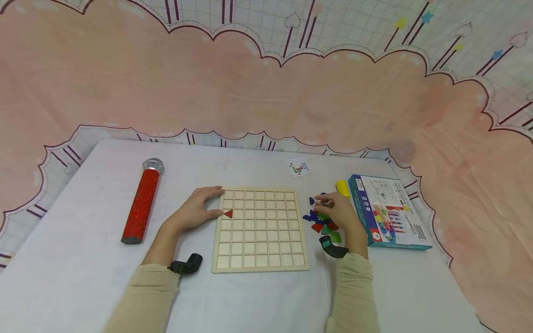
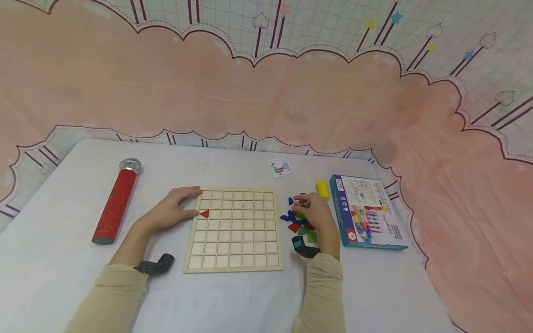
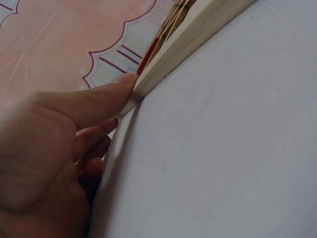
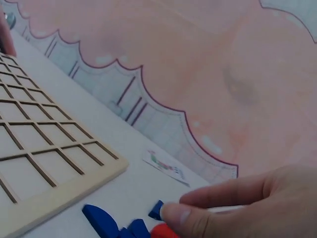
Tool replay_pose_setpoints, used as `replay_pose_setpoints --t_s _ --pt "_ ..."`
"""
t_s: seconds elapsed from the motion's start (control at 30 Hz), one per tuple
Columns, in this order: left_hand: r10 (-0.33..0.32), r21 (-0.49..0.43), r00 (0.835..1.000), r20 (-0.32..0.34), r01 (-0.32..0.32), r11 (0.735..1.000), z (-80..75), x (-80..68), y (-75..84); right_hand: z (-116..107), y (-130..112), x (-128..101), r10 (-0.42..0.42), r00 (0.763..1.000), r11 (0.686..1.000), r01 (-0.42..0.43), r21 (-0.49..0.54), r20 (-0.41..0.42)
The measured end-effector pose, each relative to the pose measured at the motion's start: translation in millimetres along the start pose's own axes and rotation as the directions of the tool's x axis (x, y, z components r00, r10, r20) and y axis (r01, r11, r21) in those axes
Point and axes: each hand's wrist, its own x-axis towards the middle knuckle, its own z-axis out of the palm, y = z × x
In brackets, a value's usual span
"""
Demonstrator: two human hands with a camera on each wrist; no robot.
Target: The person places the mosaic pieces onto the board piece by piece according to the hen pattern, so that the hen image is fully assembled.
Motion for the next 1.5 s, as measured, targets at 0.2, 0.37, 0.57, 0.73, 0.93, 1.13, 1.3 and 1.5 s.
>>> replay_pose_setpoints --t_s 0.2,0.37,0.57,0.73,0.93,1.13,1.3,1.5 --pt "-0.004 -0.003 1.000 -0.005 0.004 1.000 -0.6 -1.6 1.5 -1.0 10.2 0.0 0.048 0.999 0.999 -0.048 -0.011 0.022" --pt "-0.001 0.001 1.000 -0.002 0.001 1.000 -0.3 -1.3 0.4 1.0 9.4 0.9 0.075 0.997 0.997 -0.075 -0.029 0.024" --pt "0.015 0.006 1.000 0.004 -0.015 1.000 0.1 -0.6 -0.7 2.2 7.4 0.4 0.111 0.993 0.993 -0.110 -0.033 0.034" --pt "0.016 0.000 1.000 0.005 -0.016 1.000 0.2 -0.4 -0.7 1.5 5.9 -0.1 0.103 0.994 0.994 -0.102 -0.032 0.034" --pt "0.005 0.003 1.000 0.004 -0.005 1.000 1.3 0.6 -3.0 1.1 5.3 0.2 0.089 0.996 0.996 -0.088 -0.018 0.026" --pt "0.012 0.004 1.000 0.000 -0.012 1.000 1.3 1.6 -4.1 -0.9 4.6 0.5 0.083 0.996 0.997 -0.083 -0.001 0.016" --pt "0.014 0.005 1.000 0.003 -0.014 1.000 0.4 1.4 -2.4 -2.5 5.3 -0.6 0.079 0.997 0.996 -0.079 0.034 0.009" --pt "0.006 0.003 1.000 0.008 -0.006 1.000 -0.3 -0.6 0.1 -0.6 5.6 -0.5 0.074 0.997 0.995 -0.074 0.066 0.005"
